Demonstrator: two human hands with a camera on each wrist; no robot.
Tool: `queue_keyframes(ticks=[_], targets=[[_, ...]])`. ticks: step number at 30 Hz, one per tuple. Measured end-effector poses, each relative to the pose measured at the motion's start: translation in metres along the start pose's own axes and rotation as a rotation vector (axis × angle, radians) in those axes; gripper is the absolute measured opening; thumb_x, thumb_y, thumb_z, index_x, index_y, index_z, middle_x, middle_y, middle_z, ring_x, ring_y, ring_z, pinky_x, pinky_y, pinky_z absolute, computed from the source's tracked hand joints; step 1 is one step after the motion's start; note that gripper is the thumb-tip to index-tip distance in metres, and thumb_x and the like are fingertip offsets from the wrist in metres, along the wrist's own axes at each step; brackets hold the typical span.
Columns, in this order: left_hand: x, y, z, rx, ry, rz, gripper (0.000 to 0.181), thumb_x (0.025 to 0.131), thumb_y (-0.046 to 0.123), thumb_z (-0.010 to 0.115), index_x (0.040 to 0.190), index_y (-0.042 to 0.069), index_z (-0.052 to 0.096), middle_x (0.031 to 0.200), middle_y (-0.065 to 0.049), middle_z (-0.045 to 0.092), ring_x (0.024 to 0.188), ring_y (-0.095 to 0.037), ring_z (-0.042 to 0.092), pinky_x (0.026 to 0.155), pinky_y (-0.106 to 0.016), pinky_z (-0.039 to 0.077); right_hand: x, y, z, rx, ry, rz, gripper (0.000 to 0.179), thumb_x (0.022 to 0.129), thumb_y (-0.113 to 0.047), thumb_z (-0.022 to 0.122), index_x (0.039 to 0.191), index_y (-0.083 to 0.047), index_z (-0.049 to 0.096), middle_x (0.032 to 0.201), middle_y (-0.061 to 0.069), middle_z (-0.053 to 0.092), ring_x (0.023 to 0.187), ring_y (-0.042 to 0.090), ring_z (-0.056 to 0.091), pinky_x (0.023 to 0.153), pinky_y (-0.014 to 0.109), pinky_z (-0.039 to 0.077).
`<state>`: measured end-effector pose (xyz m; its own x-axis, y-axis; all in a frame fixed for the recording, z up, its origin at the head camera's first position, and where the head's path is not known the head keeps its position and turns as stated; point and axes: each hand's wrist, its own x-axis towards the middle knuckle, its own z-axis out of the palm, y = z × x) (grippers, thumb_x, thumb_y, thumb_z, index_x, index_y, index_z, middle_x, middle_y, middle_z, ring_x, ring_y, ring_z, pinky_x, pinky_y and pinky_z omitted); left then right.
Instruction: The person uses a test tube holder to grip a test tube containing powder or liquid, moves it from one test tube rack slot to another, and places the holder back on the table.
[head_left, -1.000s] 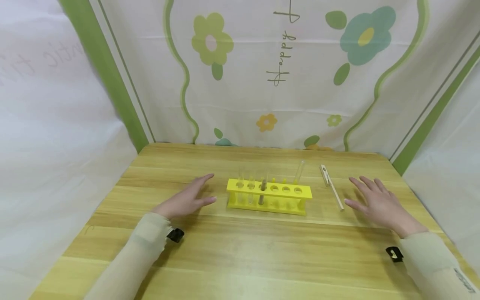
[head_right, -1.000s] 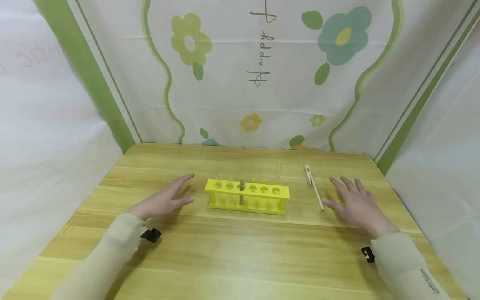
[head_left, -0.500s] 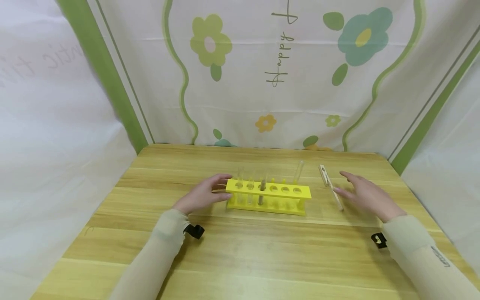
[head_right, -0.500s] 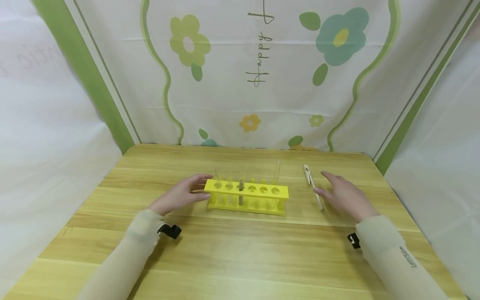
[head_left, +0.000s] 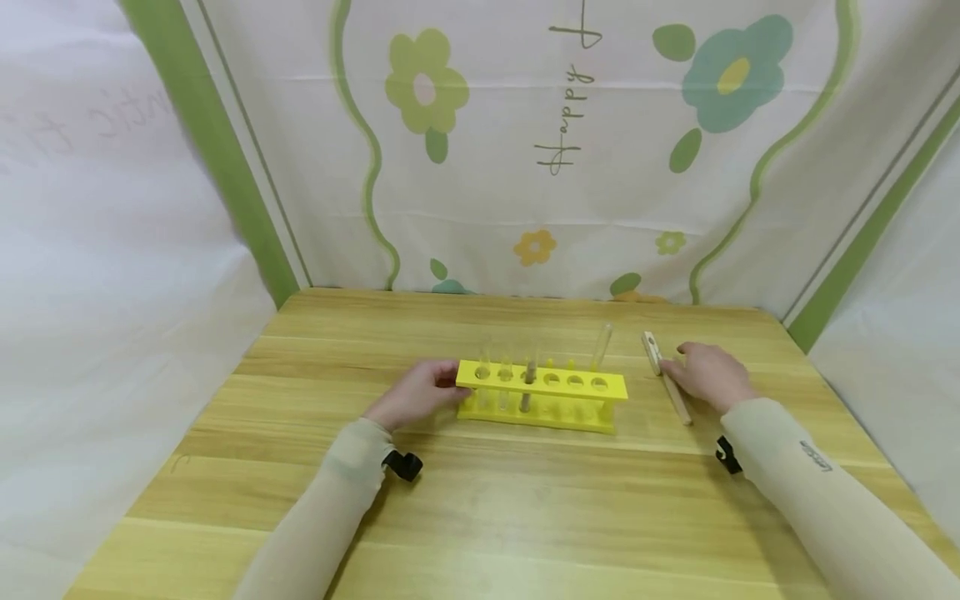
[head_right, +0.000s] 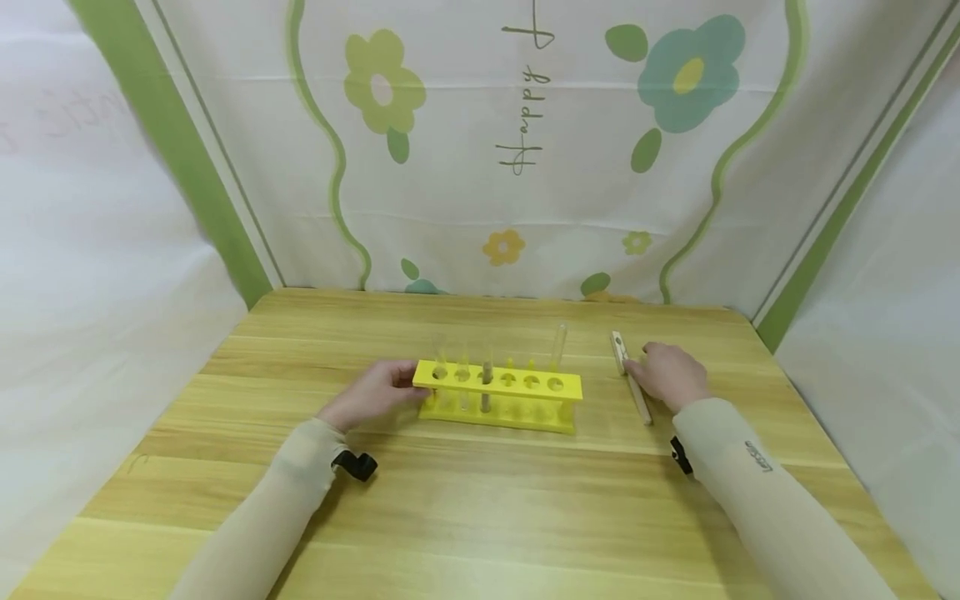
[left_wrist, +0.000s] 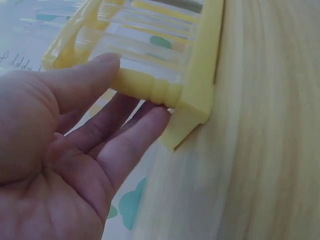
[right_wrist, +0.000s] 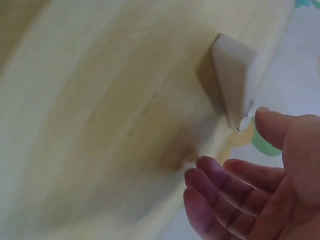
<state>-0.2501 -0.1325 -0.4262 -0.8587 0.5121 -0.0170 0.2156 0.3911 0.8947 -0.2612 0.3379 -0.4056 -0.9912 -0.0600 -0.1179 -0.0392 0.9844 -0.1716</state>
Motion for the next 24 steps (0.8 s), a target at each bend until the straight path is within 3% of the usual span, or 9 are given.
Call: queue_keyframes(ticks=[7,11,14,18,24], targets=[[0.0,-0.002,0.004,-0.028,-0.007,-0.008,0.024,0.095,0.016,0.068,0.119,0.017,0.068,0.111,0.0,0.069,0.098,-0.02,0.065,0.082,-0.033,0.055,0.014,-0.005,0.004,0.012,-0.015,0.038,0.077,0.1,-0.057,0.047,0.135,0.012,0.049,0.129,0.037,0.053,0.109,0.055,0.054,0.074,0.059,0.05],[-0.002,-0.001,0.004,-0.016,-0.014,-0.009,0.014,0.097,0.014,0.066,0.111,0.016,0.067,0.104,-0.001,0.069,0.092,-0.022,0.064,0.078,-0.035,0.055,0.017,-0.01,0.005,0.047,-0.02,0.035,0.074,0.098,-0.058,0.05,0.126,0.01,0.056,0.115,0.032,0.062,0.09,0.043,0.063,0.064,0.048,0.051],[-0.002,-0.001,0.004,-0.009,-0.014,-0.004,0.011,0.097,0.014,0.066,0.108,0.015,0.066,0.104,-0.001,0.069,0.093,-0.021,0.064,0.078,-0.034,0.055,0.017,-0.013,0.006,0.073,-0.025,0.042,0.058,0.098,-0.051,0.056,0.109,0.005,0.063,0.093,0.022,0.066,0.073,0.03,0.059,0.056,0.04,0.048],[-0.002,-0.001,0.005,-0.014,-0.015,-0.001,0.012,0.097,0.013,0.065,0.109,0.014,0.065,0.105,-0.002,0.069,0.094,-0.02,0.065,0.078,-0.034,0.055,0.017,-0.015,0.007,0.078,-0.026,0.057,0.039,0.098,-0.04,0.058,0.093,-0.001,0.061,0.076,0.012,0.059,0.064,0.025,0.052,0.053,0.037,0.043],[-0.001,-0.002,0.005,-0.024,-0.019,0.001,0.015,0.098,0.013,0.064,0.113,0.015,0.065,0.108,-0.001,0.069,0.097,-0.018,0.065,0.081,-0.034,0.055,0.009,-0.011,0.006,0.071,-0.043,0.049,0.036,0.098,-0.032,0.057,0.097,0.004,0.062,0.077,0.012,0.059,0.063,0.024,0.052,0.053,0.037,0.043]])
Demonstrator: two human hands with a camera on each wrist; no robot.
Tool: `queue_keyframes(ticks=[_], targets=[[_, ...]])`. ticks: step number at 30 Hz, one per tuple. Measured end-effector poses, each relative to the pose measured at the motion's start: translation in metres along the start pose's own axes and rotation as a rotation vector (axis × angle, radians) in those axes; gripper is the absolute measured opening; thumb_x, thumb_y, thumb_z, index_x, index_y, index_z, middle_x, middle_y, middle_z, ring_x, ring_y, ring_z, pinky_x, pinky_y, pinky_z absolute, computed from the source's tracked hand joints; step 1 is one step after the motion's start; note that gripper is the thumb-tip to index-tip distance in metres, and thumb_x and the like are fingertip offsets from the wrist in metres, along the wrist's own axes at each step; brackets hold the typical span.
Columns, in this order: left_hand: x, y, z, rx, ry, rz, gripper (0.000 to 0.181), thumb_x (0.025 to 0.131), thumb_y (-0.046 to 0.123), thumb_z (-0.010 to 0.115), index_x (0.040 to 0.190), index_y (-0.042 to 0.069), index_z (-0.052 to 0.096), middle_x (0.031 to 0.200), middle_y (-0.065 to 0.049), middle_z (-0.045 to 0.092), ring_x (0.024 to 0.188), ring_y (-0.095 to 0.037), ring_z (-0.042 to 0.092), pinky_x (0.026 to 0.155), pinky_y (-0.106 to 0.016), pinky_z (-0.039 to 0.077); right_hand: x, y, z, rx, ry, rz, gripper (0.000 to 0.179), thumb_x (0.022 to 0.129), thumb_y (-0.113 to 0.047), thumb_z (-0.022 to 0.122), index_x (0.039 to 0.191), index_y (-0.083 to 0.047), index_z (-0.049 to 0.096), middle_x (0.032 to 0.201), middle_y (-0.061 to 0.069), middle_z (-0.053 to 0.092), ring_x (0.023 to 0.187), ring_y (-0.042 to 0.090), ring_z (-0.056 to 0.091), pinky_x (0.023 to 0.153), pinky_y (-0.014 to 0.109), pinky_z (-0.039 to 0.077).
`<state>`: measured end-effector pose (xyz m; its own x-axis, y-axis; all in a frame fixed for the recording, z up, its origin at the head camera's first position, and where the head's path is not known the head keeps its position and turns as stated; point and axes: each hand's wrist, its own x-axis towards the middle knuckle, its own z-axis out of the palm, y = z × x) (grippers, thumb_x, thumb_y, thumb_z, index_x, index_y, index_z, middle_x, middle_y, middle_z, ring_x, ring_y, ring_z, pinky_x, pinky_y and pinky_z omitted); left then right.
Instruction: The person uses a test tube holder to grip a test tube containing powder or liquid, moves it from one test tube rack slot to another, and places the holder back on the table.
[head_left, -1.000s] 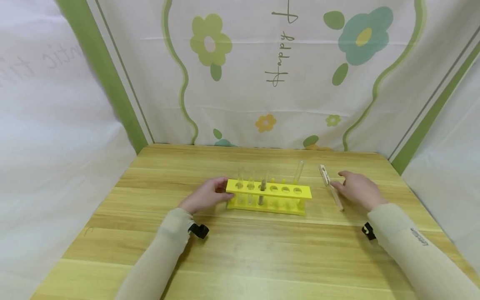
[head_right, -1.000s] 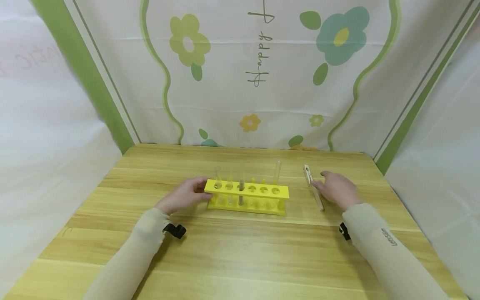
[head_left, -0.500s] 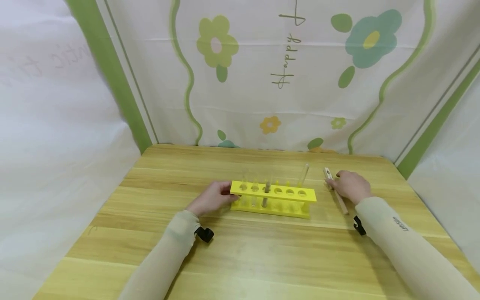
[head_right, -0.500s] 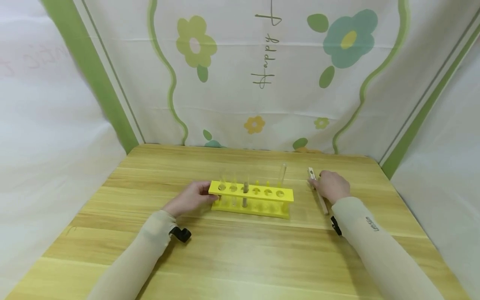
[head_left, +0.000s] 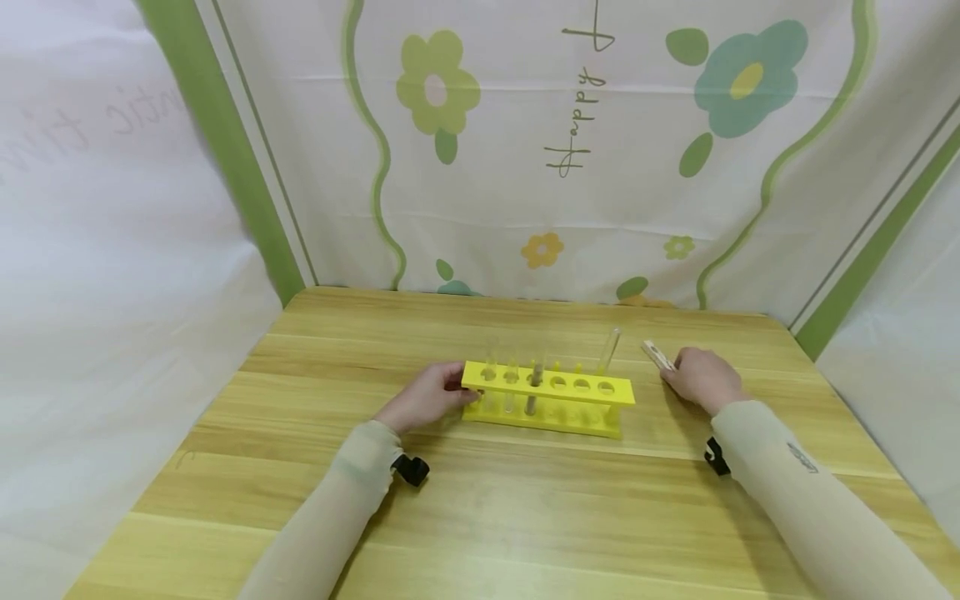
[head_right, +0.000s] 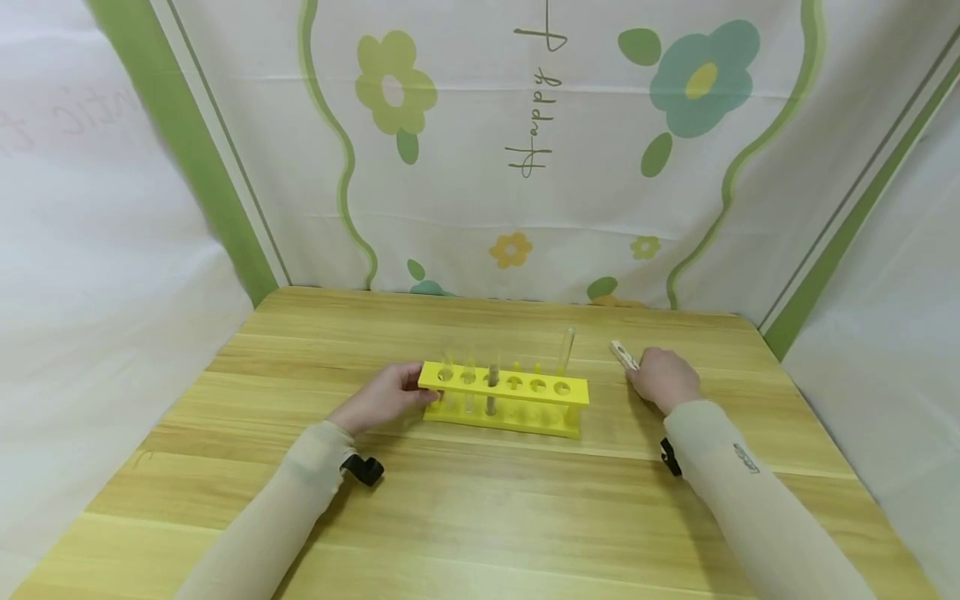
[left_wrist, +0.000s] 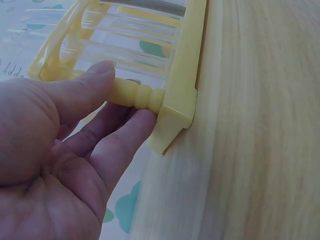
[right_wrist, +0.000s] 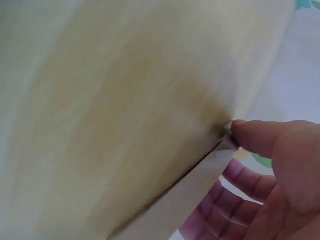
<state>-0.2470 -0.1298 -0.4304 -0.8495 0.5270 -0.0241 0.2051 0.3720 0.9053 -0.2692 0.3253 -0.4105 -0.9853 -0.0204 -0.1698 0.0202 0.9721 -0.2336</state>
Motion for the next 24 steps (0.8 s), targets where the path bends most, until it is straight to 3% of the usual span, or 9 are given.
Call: queue_keyframes(ticks=[7,12,17,20,24], targets=[[0.0,0.0,0.0,-0.017,-0.006,0.006,0.02,0.097,0.011,0.064,0.117,0.016,0.065,0.111,0.0,0.069,0.1,-0.017,0.064,0.083,-0.033,0.055,-0.023,-0.001,-0.008,0.049,0.016,0.007,0.039,0.101,-0.031,0.051,0.092,0.005,0.062,0.075,0.012,0.059,0.063,0.024,0.053,0.056,0.038,0.043],[0.0,0.0,0.0,-0.002,-0.004,0.006,0.017,0.098,0.012,0.064,0.114,0.016,0.064,0.109,-0.001,0.069,0.098,-0.018,0.064,0.081,-0.033,0.055,-0.043,-0.007,-0.016,0.173,0.058,0.016,0.052,0.107,-0.039,0.037,0.116,0.012,0.047,0.077,0.013,0.055,0.063,0.025,0.05,0.054,0.038,0.041],[-0.001,0.0,0.0,-0.002,-0.007,0.003,0.016,0.098,0.012,0.064,0.113,0.015,0.064,0.108,-0.001,0.069,0.097,-0.018,0.064,0.08,-0.034,0.055,-0.062,-0.019,-0.025,0.254,0.142,-0.038,0.063,0.108,-0.044,0.022,0.131,0.013,0.033,0.071,0.01,0.046,0.054,0.022,0.043,0.046,0.035,0.037],[-0.001,0.001,0.0,-0.006,-0.011,0.001,0.015,0.098,0.012,0.064,0.112,0.015,0.064,0.108,-0.001,0.068,0.099,-0.018,0.064,0.081,-0.034,0.055,-0.073,-0.029,-0.033,0.232,0.206,-0.089,0.061,0.109,-0.043,0.022,0.128,0.012,0.039,0.07,0.01,0.046,0.053,0.022,0.042,0.046,0.035,0.036],[-0.001,0.001,0.001,0.004,-0.011,0.001,0.01,0.098,0.014,0.064,0.108,0.014,0.063,0.104,-0.002,0.068,0.097,-0.019,0.064,0.08,-0.036,0.054,-0.089,-0.044,-0.043,0.21,0.261,-0.145,0.053,0.109,-0.043,0.025,0.108,0.004,0.05,0.068,0.008,0.044,0.055,0.022,0.04,0.047,0.035,0.035]])
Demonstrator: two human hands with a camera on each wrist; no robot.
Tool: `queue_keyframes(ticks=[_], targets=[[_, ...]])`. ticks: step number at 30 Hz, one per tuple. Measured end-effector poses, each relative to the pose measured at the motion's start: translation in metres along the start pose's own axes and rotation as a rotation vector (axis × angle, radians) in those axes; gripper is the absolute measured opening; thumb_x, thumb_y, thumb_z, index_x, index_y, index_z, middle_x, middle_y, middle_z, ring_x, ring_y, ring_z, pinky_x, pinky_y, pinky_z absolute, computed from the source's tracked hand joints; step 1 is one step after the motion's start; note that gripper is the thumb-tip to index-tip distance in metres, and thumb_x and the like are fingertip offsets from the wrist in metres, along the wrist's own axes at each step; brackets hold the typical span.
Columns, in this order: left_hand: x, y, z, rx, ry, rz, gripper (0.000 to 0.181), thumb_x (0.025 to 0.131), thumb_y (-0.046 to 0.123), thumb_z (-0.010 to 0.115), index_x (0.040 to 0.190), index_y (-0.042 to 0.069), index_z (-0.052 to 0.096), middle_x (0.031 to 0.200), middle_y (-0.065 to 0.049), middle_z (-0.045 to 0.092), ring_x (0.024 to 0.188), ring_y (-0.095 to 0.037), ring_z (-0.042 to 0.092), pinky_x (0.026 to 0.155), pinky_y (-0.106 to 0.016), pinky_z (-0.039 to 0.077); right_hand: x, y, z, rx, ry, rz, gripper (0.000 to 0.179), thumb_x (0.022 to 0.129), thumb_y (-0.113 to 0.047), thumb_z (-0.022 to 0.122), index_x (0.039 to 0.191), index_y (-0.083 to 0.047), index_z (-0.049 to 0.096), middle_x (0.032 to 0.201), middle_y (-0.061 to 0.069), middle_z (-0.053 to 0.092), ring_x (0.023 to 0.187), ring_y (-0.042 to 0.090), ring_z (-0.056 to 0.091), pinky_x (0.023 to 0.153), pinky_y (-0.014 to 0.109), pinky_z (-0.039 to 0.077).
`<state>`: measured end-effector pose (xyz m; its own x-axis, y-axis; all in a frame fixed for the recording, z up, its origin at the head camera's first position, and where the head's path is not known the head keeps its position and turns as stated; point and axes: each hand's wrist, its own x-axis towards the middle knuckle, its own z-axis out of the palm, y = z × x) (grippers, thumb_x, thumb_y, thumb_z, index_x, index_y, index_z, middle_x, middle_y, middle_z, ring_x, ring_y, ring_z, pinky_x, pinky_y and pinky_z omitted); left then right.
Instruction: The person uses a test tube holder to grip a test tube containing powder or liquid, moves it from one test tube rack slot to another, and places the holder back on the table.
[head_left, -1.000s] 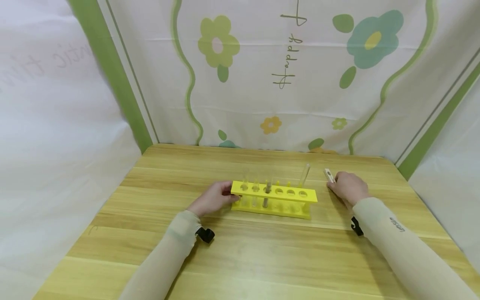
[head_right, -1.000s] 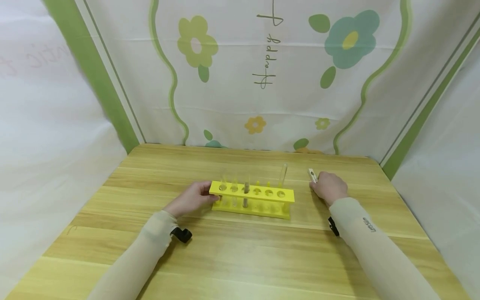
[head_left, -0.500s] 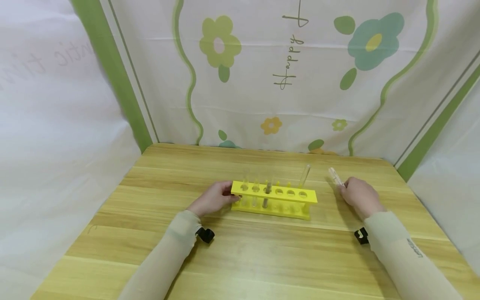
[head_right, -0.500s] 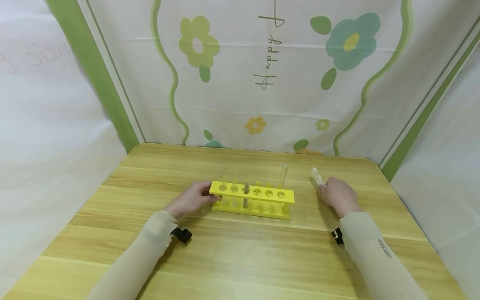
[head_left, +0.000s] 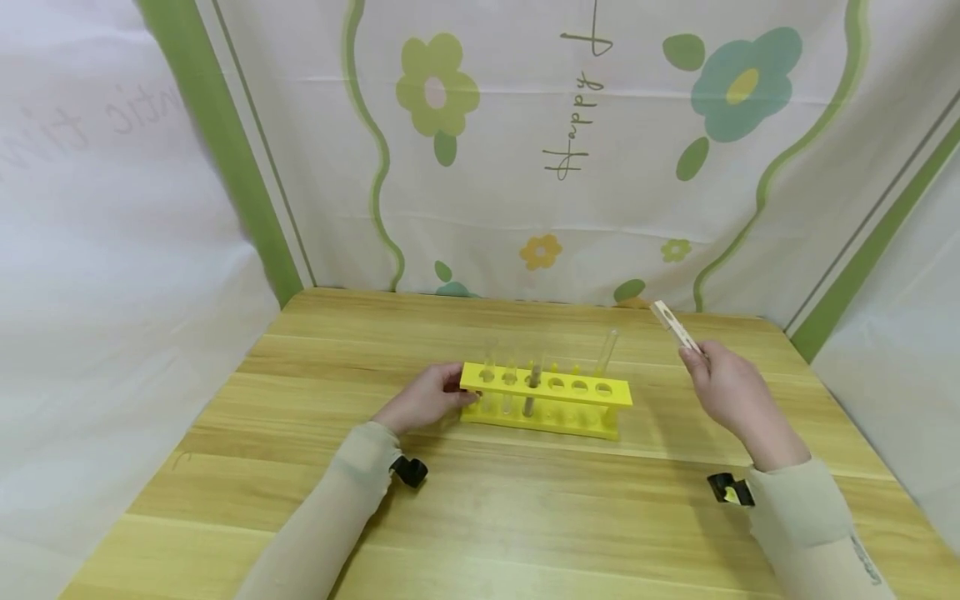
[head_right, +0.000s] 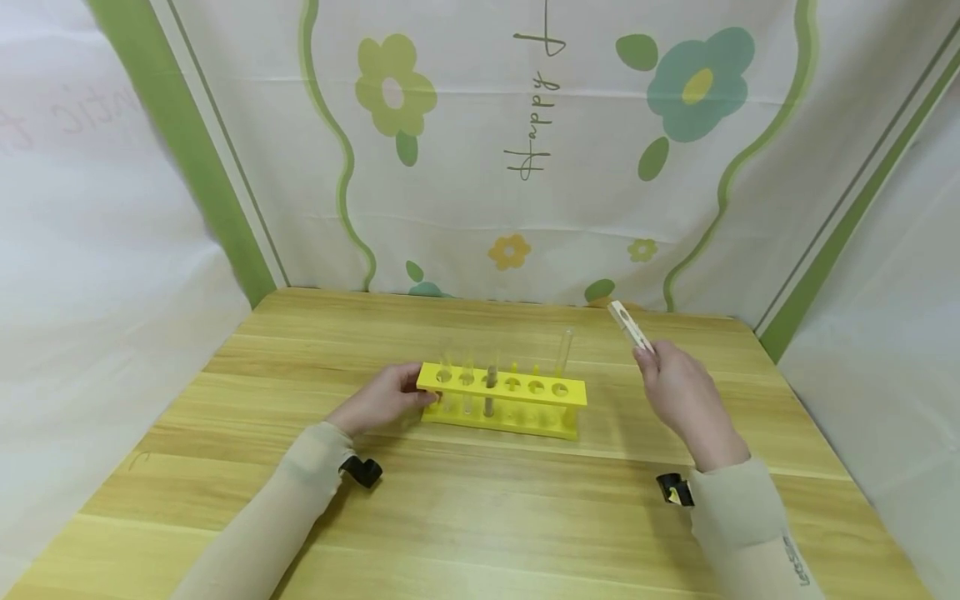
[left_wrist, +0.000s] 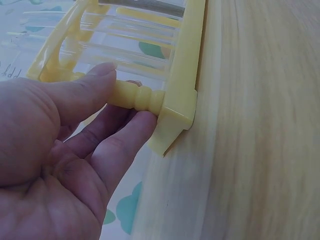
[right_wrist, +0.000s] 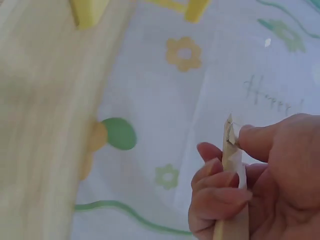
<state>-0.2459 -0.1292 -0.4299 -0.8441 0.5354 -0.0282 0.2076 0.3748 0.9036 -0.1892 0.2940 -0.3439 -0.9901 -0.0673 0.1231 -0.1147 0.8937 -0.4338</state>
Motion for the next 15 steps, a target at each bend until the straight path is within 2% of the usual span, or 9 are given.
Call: queue_keyframes(ticks=[3,7,11,15], targets=[[0.0,0.0,0.0,0.004,0.004,-0.003,0.008,0.098,0.015,0.064,0.105,0.013,0.062,0.102,-0.003,0.068,0.096,-0.02,0.064,0.079,-0.037,0.054,-0.008,-0.016,-0.005,0.002,0.004,-0.043,0.048,0.108,-0.044,0.029,0.101,-0.002,0.051,0.065,0.006,0.042,0.052,0.021,0.038,0.046,0.034,0.034],[-0.001,0.0,0.001,0.001,0.006,-0.003,0.01,0.098,0.015,0.064,0.108,0.014,0.063,0.105,-0.003,0.068,0.097,-0.02,0.064,0.08,-0.037,0.054,-0.017,-0.034,-0.007,-0.014,0.015,-0.117,0.04,0.108,-0.042,0.034,0.101,-0.006,0.051,0.063,0.003,0.038,0.049,0.018,0.035,0.044,0.032,0.031],[0.0,-0.001,0.001,-0.003,-0.001,-0.001,0.018,0.098,0.013,0.063,0.116,0.017,0.064,0.111,-0.001,0.068,0.099,-0.018,0.064,0.082,-0.035,0.054,-0.024,-0.048,-0.004,-0.035,0.051,-0.182,0.036,0.108,-0.04,0.038,0.1,-0.008,0.051,0.061,0.001,0.036,0.047,0.015,0.032,0.042,0.029,0.029],[0.0,-0.001,0.0,0.013,-0.005,0.005,0.014,0.099,0.015,0.063,0.112,0.017,0.063,0.109,-0.002,0.068,0.097,-0.018,0.064,0.079,-0.033,0.054,-0.028,-0.06,0.001,-0.049,0.089,-0.238,0.034,0.108,-0.036,0.042,0.091,-0.009,0.052,0.058,-0.001,0.035,0.045,0.012,0.032,0.041,0.027,0.03]])
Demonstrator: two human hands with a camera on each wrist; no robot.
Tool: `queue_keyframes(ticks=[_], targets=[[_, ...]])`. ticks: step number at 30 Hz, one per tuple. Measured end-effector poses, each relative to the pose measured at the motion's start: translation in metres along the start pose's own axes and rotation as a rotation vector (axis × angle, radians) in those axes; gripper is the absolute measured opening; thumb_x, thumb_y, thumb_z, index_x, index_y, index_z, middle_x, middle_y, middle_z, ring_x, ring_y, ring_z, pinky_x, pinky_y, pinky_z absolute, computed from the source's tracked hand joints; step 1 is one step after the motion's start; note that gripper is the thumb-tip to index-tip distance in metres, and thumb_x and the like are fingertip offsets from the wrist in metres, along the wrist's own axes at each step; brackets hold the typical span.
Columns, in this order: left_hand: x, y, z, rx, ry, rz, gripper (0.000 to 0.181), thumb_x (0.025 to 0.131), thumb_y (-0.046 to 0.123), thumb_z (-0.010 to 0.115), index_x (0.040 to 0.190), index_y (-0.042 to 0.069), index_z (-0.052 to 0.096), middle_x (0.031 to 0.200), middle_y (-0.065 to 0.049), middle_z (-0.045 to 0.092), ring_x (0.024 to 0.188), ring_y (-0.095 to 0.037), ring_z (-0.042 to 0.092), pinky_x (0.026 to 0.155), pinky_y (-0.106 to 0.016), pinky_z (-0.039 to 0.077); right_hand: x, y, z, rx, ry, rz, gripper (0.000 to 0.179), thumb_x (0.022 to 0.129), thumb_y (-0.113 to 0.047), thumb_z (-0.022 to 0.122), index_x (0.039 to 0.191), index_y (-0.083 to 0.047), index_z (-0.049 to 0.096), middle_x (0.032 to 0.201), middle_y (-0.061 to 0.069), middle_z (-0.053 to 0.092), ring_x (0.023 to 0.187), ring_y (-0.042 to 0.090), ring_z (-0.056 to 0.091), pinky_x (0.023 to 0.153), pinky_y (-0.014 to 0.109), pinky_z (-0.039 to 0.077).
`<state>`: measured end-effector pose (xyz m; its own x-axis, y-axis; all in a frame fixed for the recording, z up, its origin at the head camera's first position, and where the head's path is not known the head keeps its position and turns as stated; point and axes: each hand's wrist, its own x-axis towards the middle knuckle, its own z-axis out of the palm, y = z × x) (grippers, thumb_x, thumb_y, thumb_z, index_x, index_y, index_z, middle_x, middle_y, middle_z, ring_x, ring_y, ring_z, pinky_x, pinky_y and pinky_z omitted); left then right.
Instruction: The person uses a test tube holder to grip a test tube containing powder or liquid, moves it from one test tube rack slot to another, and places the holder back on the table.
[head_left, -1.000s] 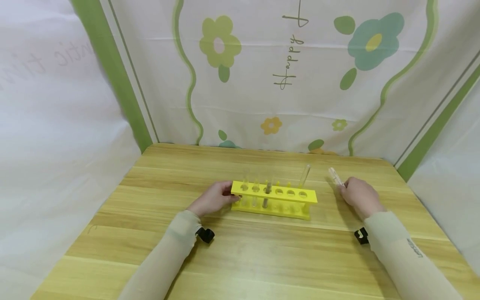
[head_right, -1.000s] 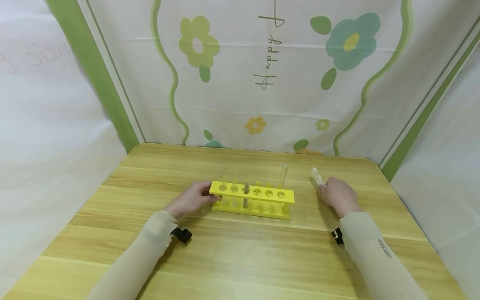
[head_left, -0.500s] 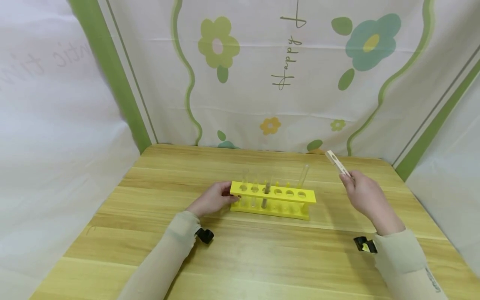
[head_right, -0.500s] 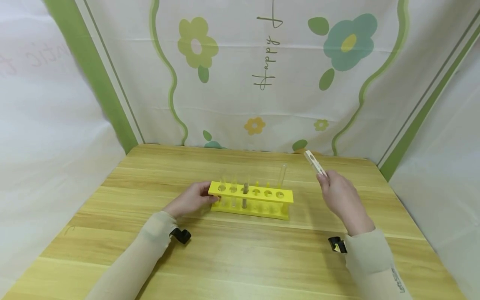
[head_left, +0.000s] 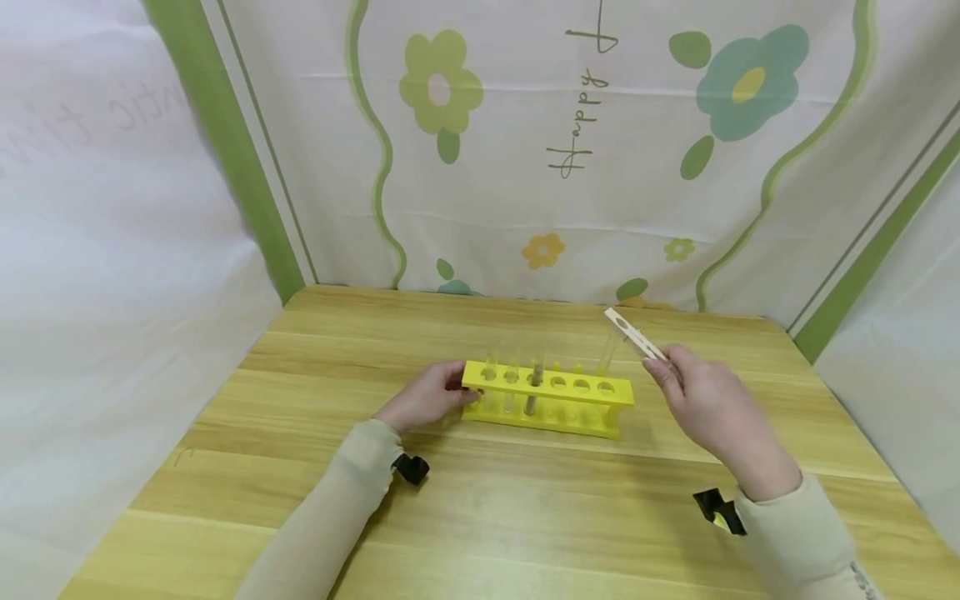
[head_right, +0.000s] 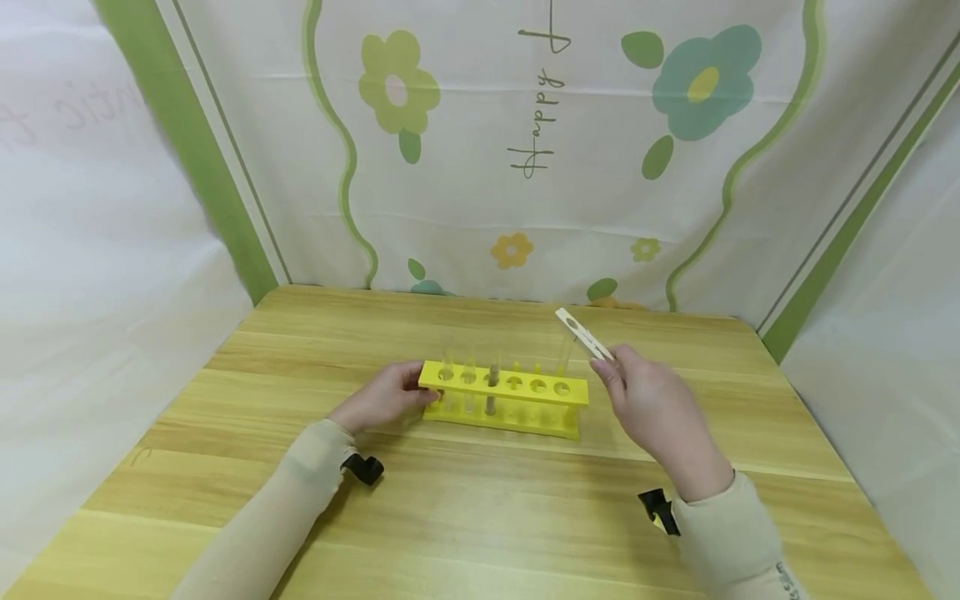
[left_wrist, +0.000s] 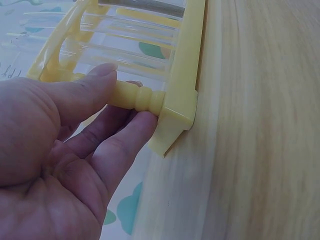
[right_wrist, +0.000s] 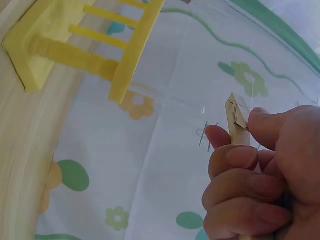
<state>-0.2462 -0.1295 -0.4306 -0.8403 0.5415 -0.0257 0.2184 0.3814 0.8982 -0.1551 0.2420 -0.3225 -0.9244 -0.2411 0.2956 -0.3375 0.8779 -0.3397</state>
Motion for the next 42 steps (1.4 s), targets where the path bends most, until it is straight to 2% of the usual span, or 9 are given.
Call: queue_keyframes(ticks=[5,11,19,25,28,35,42], targets=[[0.0,0.002,0.0,0.009,0.002,0.003,0.014,0.099,0.016,0.064,0.113,0.018,0.063,0.108,-0.003,0.069,0.094,-0.019,0.063,0.079,-0.033,0.054,-0.001,-0.008,0.011,-0.05,0.058,-0.082,0.031,0.105,-0.028,0.052,0.079,-0.012,0.05,0.055,-0.004,0.033,0.043,0.009,0.028,0.04,0.025,0.027],[-0.001,0.004,0.0,0.014,0.008,-0.001,0.011,0.098,0.017,0.064,0.109,0.016,0.064,0.105,-0.004,0.068,0.094,-0.02,0.063,0.079,-0.036,0.053,0.001,-0.01,0.025,-0.149,0.143,-0.181,0.024,0.1,-0.02,0.061,0.08,-0.011,0.053,0.053,-0.007,0.03,0.042,0.007,0.024,0.039,0.025,0.024],[-0.001,0.003,0.0,0.01,0.011,-0.008,0.014,0.099,0.013,0.063,0.112,0.017,0.063,0.109,-0.002,0.068,0.097,-0.019,0.063,0.081,-0.034,0.054,0.009,-0.017,0.028,-0.186,0.246,-0.274,0.03,0.101,-0.019,0.059,0.075,-0.012,0.047,0.052,-0.009,0.021,0.044,0.004,0.016,0.039,0.022,0.017],[-0.001,0.003,0.0,0.041,0.015,-0.002,0.008,0.099,0.015,0.064,0.106,0.015,0.062,0.103,-0.003,0.067,0.089,-0.02,0.061,0.074,-0.033,0.052,0.017,-0.022,0.028,-0.193,0.286,-0.314,0.032,0.101,-0.02,0.059,0.073,-0.013,0.047,0.051,-0.01,0.02,0.044,0.004,0.014,0.039,0.022,0.016],[-0.002,0.004,0.0,0.053,0.02,0.002,0.007,0.099,0.016,0.064,0.105,0.015,0.062,0.101,-0.004,0.067,0.085,-0.019,0.06,0.072,-0.033,0.051,0.021,-0.024,0.029,-0.196,0.296,-0.319,0.034,0.099,-0.018,0.061,0.07,-0.014,0.044,0.052,-0.01,0.018,0.044,0.004,0.013,0.04,0.023,0.015],[-0.001,0.004,0.0,0.007,0.011,-0.009,0.018,0.099,0.013,0.063,0.117,0.016,0.064,0.11,-0.001,0.069,0.096,-0.018,0.064,0.081,-0.033,0.054,0.033,-0.028,0.033,-0.183,0.265,-0.311,0.036,0.096,-0.015,0.064,0.068,-0.017,0.041,0.053,-0.01,0.016,0.045,0.006,0.013,0.04,0.024,0.016],[0.0,0.003,-0.001,0.038,0.017,0.001,0.007,0.098,0.018,0.065,0.104,0.015,0.062,0.101,-0.005,0.068,0.087,-0.021,0.061,0.074,-0.035,0.052,0.039,-0.029,0.036,-0.204,0.255,-0.317,0.035,0.095,-0.016,0.067,0.068,-0.017,0.044,0.052,-0.009,0.017,0.043,0.007,0.016,0.038,0.025,0.019]])
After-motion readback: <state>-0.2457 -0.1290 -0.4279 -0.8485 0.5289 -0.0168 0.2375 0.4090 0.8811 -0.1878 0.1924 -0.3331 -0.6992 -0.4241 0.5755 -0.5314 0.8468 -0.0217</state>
